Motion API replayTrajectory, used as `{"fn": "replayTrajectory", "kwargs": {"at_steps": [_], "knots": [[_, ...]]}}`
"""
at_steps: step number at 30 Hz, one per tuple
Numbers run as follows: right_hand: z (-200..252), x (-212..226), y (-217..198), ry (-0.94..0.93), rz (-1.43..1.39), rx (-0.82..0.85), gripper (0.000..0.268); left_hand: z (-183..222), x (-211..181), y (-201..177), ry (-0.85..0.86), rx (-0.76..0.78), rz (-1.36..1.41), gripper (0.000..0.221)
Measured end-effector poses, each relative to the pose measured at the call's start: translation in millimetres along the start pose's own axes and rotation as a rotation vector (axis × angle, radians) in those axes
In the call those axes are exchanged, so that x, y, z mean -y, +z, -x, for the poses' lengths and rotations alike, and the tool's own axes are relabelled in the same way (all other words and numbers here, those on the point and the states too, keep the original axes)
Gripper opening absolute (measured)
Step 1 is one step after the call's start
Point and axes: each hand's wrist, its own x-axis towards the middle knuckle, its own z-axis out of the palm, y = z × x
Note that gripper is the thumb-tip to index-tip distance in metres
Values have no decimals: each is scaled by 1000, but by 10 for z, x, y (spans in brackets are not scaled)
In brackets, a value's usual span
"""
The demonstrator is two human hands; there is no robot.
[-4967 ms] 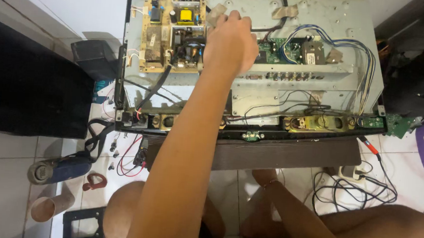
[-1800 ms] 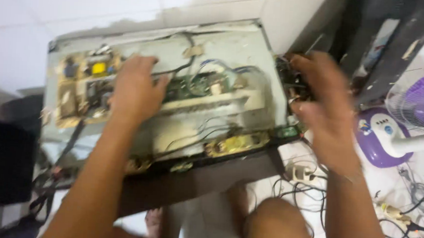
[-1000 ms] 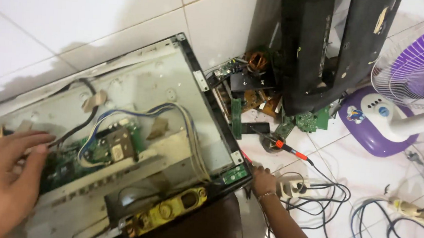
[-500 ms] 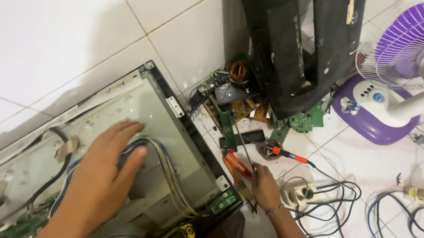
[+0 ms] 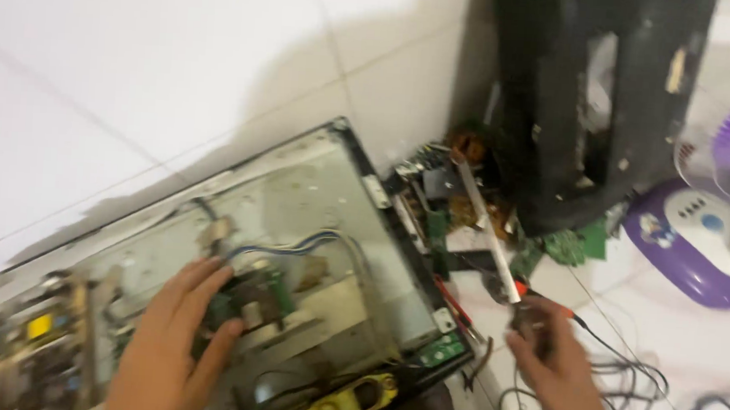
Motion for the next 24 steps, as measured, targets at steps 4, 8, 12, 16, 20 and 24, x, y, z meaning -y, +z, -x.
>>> {"fn": "replayTrajectory", "kwargs": {"at_steps": [4,8,12,16,20,24], "knots": [[342,941,-492,-444,279,-3,67,356,227,-99,73,-119,-19,58],[751,1860,-326,-639,310,-295,37,486,375,-82,86,-235,-66,58],[780,2240,-47,-543,-168,-419,28,481,379,-143,51,-241,-53,46],[841,2716,304,-855,-250,-454,25,469,539,-184,70,-368,23,34],[1282,3730,976,-1512,-273,-287,23,487,738,-168,13,-399,118,41],[1708,4212,1655,-1533,-490,-150,23,590,820,-321,37,-410,275,48]]}}
